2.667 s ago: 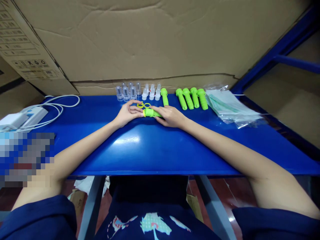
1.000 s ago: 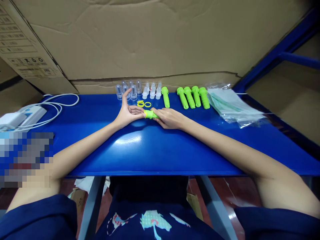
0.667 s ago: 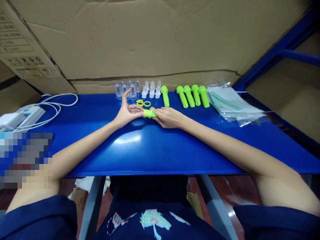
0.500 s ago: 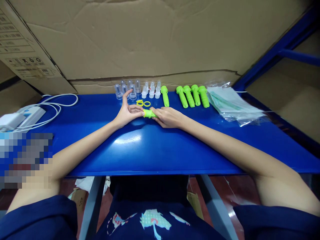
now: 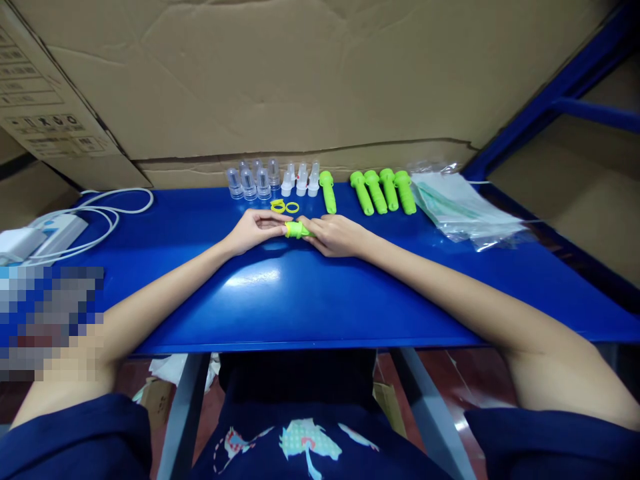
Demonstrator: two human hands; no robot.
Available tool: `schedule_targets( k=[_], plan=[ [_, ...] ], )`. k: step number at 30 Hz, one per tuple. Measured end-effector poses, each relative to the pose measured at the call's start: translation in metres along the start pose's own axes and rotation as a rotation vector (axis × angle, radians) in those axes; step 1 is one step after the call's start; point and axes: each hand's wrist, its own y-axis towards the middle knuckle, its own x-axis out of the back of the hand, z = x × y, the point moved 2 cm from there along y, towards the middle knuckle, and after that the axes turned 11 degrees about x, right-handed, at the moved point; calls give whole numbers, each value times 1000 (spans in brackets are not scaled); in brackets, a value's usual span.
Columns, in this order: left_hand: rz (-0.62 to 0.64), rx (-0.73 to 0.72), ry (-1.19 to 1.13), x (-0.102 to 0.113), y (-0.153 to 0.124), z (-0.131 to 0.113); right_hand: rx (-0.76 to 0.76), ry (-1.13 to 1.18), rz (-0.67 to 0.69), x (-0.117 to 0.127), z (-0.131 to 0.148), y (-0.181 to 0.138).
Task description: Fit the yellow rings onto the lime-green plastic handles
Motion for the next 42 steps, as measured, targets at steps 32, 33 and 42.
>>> schedule_targets(
  k=[32,33,42],
  plan=[
    [-149,-28,-142,-11,0,-13,-193,62,-84,7,7,1],
    [-161,-20,-153,-11,0,-14,-222,80,-101,8,8,3],
    [-99,29,-298,-16,2,-17,-293,383,-224,14,6,6]
  ],
)
